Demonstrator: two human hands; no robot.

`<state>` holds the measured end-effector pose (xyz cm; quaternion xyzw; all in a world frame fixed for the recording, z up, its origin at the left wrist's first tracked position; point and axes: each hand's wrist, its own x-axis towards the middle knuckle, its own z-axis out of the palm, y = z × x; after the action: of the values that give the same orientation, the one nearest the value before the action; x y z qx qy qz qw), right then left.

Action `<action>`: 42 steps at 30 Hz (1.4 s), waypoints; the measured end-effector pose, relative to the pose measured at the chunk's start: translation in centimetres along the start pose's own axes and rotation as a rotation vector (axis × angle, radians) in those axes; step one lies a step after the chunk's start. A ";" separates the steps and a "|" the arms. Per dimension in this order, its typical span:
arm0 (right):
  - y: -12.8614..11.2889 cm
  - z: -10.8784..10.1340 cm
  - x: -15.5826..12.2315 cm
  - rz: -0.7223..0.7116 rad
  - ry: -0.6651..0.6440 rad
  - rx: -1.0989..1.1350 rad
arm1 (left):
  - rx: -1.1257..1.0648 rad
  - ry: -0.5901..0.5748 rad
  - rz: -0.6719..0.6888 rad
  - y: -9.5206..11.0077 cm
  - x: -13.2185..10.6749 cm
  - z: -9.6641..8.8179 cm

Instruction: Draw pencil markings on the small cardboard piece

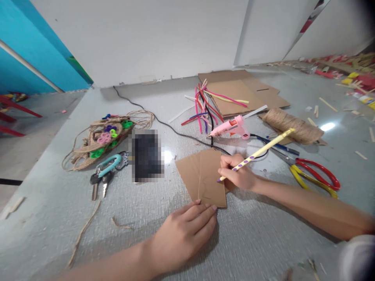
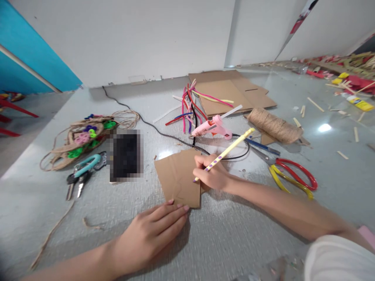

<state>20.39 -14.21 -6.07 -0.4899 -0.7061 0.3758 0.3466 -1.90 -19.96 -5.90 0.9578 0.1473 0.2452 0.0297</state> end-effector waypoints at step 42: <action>-0.6 -0.8 0.6 -0.517 0.212 -0.614 | 0.442 -0.019 -0.310 0.4 -0.6 -0.3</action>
<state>20.64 -13.66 -5.11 -0.4132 -0.8455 -0.0044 0.3382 -2.44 -20.55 -5.84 0.9093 0.3420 0.1905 -0.1413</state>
